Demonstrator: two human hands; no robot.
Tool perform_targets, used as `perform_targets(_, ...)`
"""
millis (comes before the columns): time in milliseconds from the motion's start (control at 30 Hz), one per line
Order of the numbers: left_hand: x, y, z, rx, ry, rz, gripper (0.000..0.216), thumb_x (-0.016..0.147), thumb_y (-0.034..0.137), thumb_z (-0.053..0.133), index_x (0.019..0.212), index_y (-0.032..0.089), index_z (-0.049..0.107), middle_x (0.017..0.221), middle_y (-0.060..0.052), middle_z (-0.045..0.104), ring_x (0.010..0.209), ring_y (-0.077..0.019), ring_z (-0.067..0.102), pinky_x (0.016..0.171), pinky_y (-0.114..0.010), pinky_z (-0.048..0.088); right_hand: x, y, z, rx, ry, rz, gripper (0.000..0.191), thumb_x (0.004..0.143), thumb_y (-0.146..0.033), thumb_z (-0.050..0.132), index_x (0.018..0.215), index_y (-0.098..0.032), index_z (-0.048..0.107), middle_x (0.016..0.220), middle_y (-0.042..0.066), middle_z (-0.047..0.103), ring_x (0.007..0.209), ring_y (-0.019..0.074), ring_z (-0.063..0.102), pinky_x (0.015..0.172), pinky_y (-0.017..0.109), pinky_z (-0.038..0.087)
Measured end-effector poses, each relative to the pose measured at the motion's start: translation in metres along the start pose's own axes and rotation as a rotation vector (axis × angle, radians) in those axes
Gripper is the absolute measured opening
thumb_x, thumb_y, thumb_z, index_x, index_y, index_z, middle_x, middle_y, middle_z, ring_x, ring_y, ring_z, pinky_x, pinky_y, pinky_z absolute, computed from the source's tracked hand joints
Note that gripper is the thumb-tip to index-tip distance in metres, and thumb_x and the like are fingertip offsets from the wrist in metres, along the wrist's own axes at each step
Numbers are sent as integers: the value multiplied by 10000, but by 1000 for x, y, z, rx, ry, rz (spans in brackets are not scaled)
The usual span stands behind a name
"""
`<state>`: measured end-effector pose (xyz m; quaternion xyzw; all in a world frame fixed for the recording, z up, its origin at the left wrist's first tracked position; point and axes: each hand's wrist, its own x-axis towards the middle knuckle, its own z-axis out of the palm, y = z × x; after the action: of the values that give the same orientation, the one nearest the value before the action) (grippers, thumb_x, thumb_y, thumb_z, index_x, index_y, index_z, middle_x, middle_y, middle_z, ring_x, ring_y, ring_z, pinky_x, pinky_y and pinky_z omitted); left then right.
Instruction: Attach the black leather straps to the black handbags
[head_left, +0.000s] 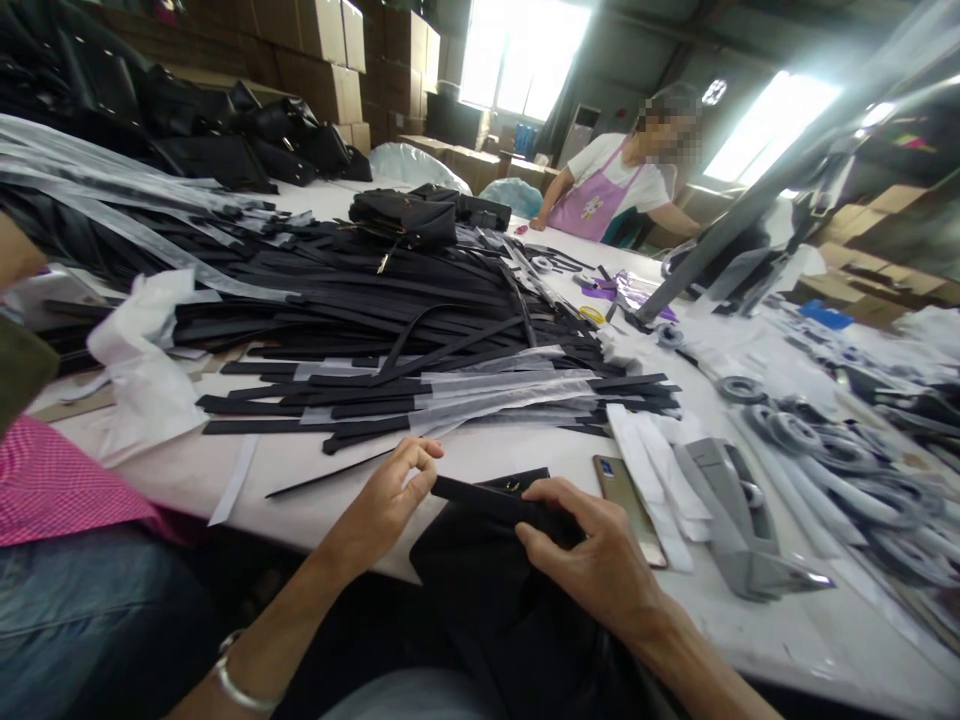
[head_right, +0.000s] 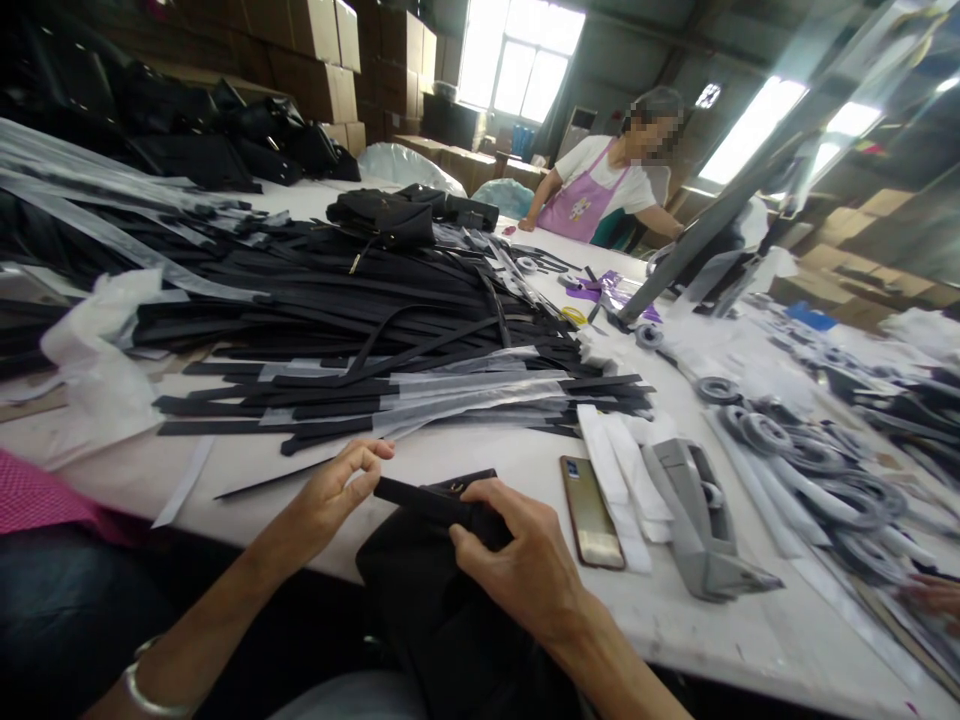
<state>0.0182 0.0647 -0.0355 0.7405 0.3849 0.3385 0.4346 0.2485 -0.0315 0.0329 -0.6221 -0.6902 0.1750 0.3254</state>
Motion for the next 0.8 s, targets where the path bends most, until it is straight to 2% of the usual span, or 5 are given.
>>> perform_targets(267,-3,-27,-27,92,54,-102,284,936,414,428,756,212,515,1134,-81,604,1123,-246,558,1015,-385,425,-2,3,0,-9,-9,31,155,739,-183,657,885,-232,639,745,-35,662,629,143,610,581,228,461)
perform_targets(500,-4,-44,-27,225,58,-107,270,927,385,419,752,207,523,1098,-103,622,1094,-267,582,983,-414,450,-6,8,-1,-2,-15,69,157,747,-197,659,900,-229,640,759,-33,665,625,142,600,588,235,456)
perform_targets(667,-2,-9,-8,481,178,167,312,927,326,489,1204,193,537,1349,-135,533,1323,-301,412,1112,-523,257,-5,9,1,61,-40,114,149,760,-198,656,904,-229,634,749,-39,637,636,135,579,592,228,441)
perform_targets(733,1,14,2,441,8,278,298,948,294,489,1237,237,541,1338,-79,569,1334,-262,409,1148,-497,181,-5,9,2,112,-65,152,182,760,-200,661,936,-230,623,774,-35,631,671,137,583,621,229,443)
perform_targets(800,6,34,12,328,-167,305,201,949,259,508,1127,257,603,1158,-22,672,1188,-216,538,1127,-442,220,-7,8,2,213,-73,225,250,757,-224,674,991,-229,587,761,-37,608,681,139,577,627,231,439)
